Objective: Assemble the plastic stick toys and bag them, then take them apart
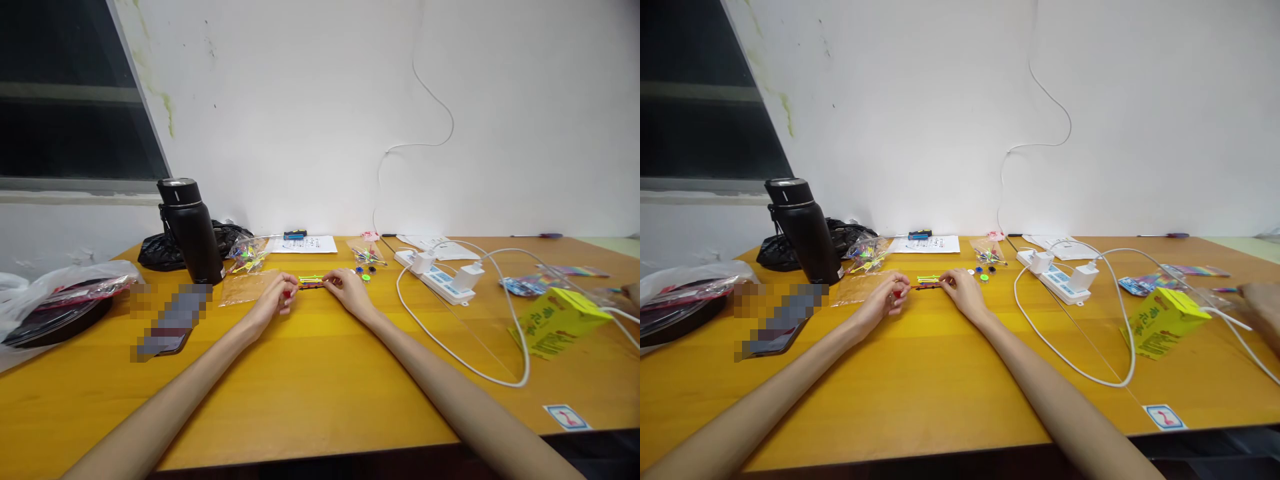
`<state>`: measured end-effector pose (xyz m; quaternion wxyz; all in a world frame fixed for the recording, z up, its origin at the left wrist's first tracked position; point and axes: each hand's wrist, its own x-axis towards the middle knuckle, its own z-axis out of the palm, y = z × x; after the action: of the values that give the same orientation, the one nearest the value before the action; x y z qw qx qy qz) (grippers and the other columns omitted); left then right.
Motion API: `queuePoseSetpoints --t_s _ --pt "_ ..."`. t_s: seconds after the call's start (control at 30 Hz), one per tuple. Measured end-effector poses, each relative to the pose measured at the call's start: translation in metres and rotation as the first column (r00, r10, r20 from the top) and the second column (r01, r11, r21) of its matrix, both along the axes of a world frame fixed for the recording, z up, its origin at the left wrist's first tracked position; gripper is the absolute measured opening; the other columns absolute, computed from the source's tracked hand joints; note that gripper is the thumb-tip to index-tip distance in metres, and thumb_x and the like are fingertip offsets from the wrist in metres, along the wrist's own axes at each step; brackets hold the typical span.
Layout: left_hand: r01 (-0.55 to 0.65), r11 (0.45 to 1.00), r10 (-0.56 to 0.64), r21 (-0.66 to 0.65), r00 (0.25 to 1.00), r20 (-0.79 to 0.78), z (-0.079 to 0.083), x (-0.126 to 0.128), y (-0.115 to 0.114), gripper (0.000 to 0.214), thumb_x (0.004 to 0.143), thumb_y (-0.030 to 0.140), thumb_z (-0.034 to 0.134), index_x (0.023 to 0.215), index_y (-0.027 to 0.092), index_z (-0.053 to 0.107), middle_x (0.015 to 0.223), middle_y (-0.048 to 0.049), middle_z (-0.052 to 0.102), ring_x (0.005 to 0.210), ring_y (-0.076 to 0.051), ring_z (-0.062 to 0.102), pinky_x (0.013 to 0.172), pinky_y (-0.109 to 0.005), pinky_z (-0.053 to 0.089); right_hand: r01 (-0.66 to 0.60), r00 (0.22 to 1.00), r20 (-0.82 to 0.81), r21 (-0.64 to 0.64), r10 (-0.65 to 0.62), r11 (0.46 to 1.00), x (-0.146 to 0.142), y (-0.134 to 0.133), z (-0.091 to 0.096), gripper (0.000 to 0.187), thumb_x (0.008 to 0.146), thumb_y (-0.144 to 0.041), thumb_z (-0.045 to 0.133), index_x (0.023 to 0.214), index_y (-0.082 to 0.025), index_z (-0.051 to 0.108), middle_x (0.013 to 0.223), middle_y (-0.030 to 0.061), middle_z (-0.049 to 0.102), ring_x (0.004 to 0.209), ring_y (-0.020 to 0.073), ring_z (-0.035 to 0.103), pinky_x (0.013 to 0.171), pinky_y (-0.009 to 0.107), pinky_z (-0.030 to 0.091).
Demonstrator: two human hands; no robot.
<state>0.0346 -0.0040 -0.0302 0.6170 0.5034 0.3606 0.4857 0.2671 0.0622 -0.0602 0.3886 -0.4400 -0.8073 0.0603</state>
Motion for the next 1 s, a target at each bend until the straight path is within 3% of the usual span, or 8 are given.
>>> queuePoseSetpoints --t_s 0.17,0.3,0.4,0.5,0.67,0.87,1.0 --pt "0.079 0.996 -0.074 -0.037 0.99 0.123 0.001 0.0 -0.001 0.039 0.061 0.008 0.053 0.098 0.021 0.053 0.079 0.0033 0.05 0.054 -0.006 0.036 0.048 -0.016 0.027 0.051 0.998 0.042 0.011 -0.051 0.999 0.0 0.0 0.0 0.01 0.091 -0.02 0.063 0.096 -0.02 0.072 0.087 0.0042 0.07 0.081 0.0189 0.062 0.076 0.031 0.045" --pt "0.035 0.999 -0.035 -0.002 0.983 0.178 -0.006 0.0 0.005 0.047 0.052 0.002 0.048 0.096 0.018 0.055 0.078 0.0005 0.059 0.06 -0.008 0.046 0.054 -0.018 0.036 0.022 1.0 0.012 0.037 -0.023 0.999 -0.003 -0.007 0.006 0.011 0.092 -0.018 0.062 0.098 -0.02 0.07 0.091 0.0043 0.069 0.084 0.0193 0.061 0.079 0.032 0.046" --pt "0.006 1.0 -0.007 0.002 0.986 0.166 -0.011 0.001 0.008 0.049 0.054 0.001 0.049 0.1 0.016 0.059 0.089 -0.0045 0.067 0.076 -0.013 0.061 0.073 -0.025 0.047 -0.074 0.996 -0.033 0.092 0.077 0.993 -0.01 -0.02 0.019 0.015 0.096 -0.02 0.056 0.105 -0.021 0.068 0.097 0.0055 0.067 0.09 0.0196 0.061 0.083 0.033 0.047" --pt "0.062 0.998 -0.056 -0.023 0.982 0.18 -0.012 0.002 0.005 0.053 0.057 0.0 0.051 0.107 0.017 0.062 0.103 -0.0081 0.07 0.095 -0.02 0.066 0.091 -0.034 0.049 -0.212 0.977 0.008 0.127 0.212 0.969 -0.021 -0.037 0.032 0.02 0.099 -0.025 0.055 0.115 -0.024 0.066 0.104 0.0067 0.067 0.1 0.0216 0.06 0.089 0.035 0.048" --pt "0.167 0.986 -0.164 -0.018 0.982 0.094 -0.017 0.002 0.0 0.061 0.061 -0.002 0.053 0.115 0.022 0.068 0.123 -0.0069 0.067 0.106 -0.019 0.063 0.089 -0.026 0.048 -0.414 0.901 0.177 0.073 0.397 0.907 -0.035 -0.051 0.031 0.027 0.094 -0.031 0.064 0.121 -0.027 0.065 0.116 0.0074 0.065 0.11 0.0236 0.058 0.097 0.038 0.047" --pt "0.222 0.973 -0.217 -0.064 0.972 0.086 -0.022 0.002 0.001 0.068 0.061 -0.002 0.052 0.12 0.026 0.067 0.119 -0.0064 0.069 0.099 -0.019 0.066 0.084 -0.026 0.049 -0.394 0.91 0.151 0.022 0.387 0.919 -0.036 -0.048 0.021 0.023 0.091 -0.033 0.068 0.113 -0.025 0.065 0.118 0.0087 0.064 0.109 0.0235 0.06 0.092 0.036 0.049" --pt "0.232 0.966 -0.211 -0.113 0.962 0.173 -0.016 0.005 -0.001 0.05 0.072 0.005 0.061 0.119 0.022 0.066 0.112 -0.0086 0.071 0.099 -0.021 0.069 0.092 -0.033 0.051 -0.351 0.93 0.126 0.029 0.345 0.936 -0.035 -0.05 0.026 0.016 0.09 -0.033 0.068 0.1 -0.023 0.061 0.103 0.006 0.067 0.095 0.0206 0.062 0.083 0.031 0.048"
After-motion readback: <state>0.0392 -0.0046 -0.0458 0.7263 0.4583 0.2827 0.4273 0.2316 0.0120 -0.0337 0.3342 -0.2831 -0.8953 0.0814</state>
